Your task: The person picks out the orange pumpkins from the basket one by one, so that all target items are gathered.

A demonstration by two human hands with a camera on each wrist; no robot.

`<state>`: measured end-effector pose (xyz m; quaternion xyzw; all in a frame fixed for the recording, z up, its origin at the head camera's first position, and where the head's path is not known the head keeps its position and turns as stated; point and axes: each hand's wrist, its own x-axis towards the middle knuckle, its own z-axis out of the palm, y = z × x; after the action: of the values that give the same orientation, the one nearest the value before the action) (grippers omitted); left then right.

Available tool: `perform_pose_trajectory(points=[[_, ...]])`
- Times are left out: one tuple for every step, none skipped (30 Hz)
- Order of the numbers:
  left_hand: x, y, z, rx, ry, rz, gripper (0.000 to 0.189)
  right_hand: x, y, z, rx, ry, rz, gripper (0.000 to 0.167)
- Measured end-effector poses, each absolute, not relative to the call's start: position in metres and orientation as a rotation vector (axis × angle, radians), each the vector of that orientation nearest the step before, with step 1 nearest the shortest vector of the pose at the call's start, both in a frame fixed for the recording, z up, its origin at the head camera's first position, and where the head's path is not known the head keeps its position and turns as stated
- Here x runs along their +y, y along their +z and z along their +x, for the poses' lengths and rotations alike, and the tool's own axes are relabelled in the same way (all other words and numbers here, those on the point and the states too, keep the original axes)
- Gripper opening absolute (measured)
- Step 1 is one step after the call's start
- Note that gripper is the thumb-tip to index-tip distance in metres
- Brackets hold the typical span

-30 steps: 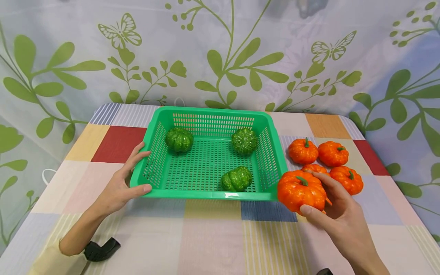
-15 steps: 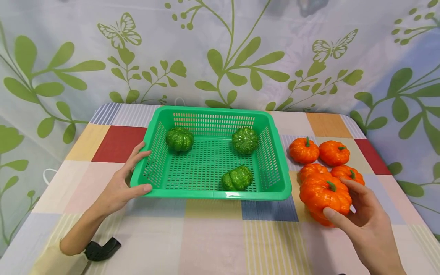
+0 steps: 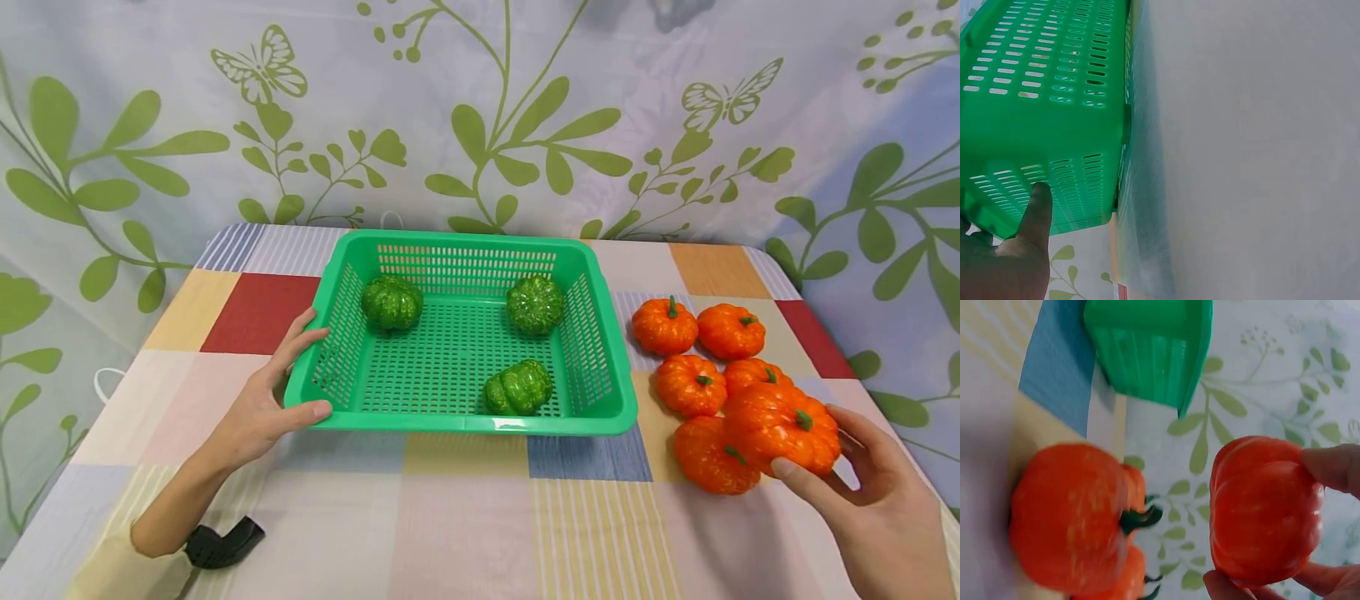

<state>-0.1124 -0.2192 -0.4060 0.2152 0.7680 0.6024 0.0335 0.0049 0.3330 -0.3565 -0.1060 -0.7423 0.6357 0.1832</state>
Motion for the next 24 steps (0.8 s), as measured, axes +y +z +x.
perform_pose_trajectory(points=[[-0.219, -0.406, -0.112, 2.363, 1.850, 0.665, 0.078, 0.337, -0.358, 0.005, -2.117, 1.765, -0.343, 0.067], [-0.219, -0.406, -0.112, 2.365, 1.846, 0.664, 0.078, 0.340, -0.359, 0.005, -2.120, 1.753, -0.383, 0.065], [-0.219, -0.407, -0.112, 2.367, 1.845, 0.665, 0.078, 0.344, -0.361, 0.005, -2.123, 1.742, -0.431, 0.064], [-0.219, -0.407, -0.112, 2.368, 1.844, 0.665, 0.079, 0.348, -0.362, 0.005, -2.130, 1.722, -0.478, 0.063], [-0.220, -0.407, -0.112, 2.369, 1.844, 0.666, 0.079, 0.351, -0.364, 0.005, -2.143, 1.702, -0.533, 0.062], [-0.220, -0.407, -0.112, 2.366, 1.847, 0.668, 0.079, 0.355, -0.365, 0.004, -2.158, 1.675, -0.590, 0.061], [-0.220, -0.407, -0.112, 2.359, 1.854, 0.662, 0.078, 0.359, -0.367, 0.003, -2.157, 1.673, -0.635, 0.061], [-0.220, -0.407, -0.112, 2.352, 1.862, 0.659, 0.078, 0.363, -0.370, 0.001, -2.141, 1.684, -0.682, 0.063], [-0.219, -0.406, -0.112, 2.346, 1.869, 0.660, 0.078, 0.366, -0.372, 0.000, -2.151, 1.671, -0.742, 0.064], [-0.219, -0.406, -0.112, 2.340, 1.873, 0.658, 0.077, 0.369, -0.374, -0.001, -2.196, 1.624, -0.809, 0.067], [-0.219, -0.406, -0.112, 2.334, 1.876, 0.656, 0.077, 0.372, -0.376, -0.002, -2.229, 1.588, -0.864, 0.070], [-0.219, -0.406, -0.112, 2.331, 1.878, 0.655, 0.077, 0.375, -0.378, -0.003, -2.267, 1.543, -0.915, 0.073], [-0.219, -0.406, -0.112, 2.332, 1.877, 0.653, 0.077, 0.377, -0.381, -0.004, -2.305, 1.499, -0.961, 0.076], [-0.219, -0.406, -0.112, 2.336, 1.875, 0.654, 0.077, 0.379, -0.382, -0.004, -2.351, 1.438, -0.989, 0.079], [-0.219, -0.406, -0.112, 2.341, 1.871, 0.651, 0.077, 0.381, -0.384, -0.004, -2.400, 1.377, -1.002, 0.081], [-0.218, -0.406, -0.112, 2.345, 1.868, 0.650, 0.077, 0.383, -0.386, -0.004, -2.444, 1.319, -1.003, 0.083], [-0.218, -0.406, -0.112, 2.348, 1.866, 0.651, 0.077, 0.386, -0.388, -0.003, -2.457, 1.299, -0.996, 0.083], [-0.218, -0.406, -0.113, 2.354, 1.860, 0.658, 0.077, 0.388, -0.390, -0.002, -2.475, 1.275, -0.994, 0.084], [-0.218, -0.406, -0.113, 2.357, 1.858, 0.658, 0.077, 0.391, -0.392, -0.001, -2.492, 1.261, -0.989, 0.084], [-0.218, -0.406, -0.112, 2.354, 1.859, 0.658, 0.077, 0.393, -0.394, 0.000, -2.519, 1.247, -0.989, 0.084], [-0.218, -0.406, -0.112, 2.352, 1.859, 0.659, 0.077, 0.394, -0.396, 0.000, -2.543, 1.245, -1.001, 0.085], [-0.218, -0.406, -0.112, 2.355, 1.859, 0.661, 0.077, 0.395, -0.398, 0.000, -2.565, 1.241, -1.019, 0.086], [-0.218, -0.405, -0.112, 2.359, 1.856, 0.664, 0.077, 0.396, -0.399, 0.000, -2.586, 1.247, -1.033, 0.086], [-0.218, -0.405, -0.113, 2.361, 1.854, 0.670, 0.077, 0.397, -0.401, 0.000, -2.609, 1.255, -1.043, 0.087]])
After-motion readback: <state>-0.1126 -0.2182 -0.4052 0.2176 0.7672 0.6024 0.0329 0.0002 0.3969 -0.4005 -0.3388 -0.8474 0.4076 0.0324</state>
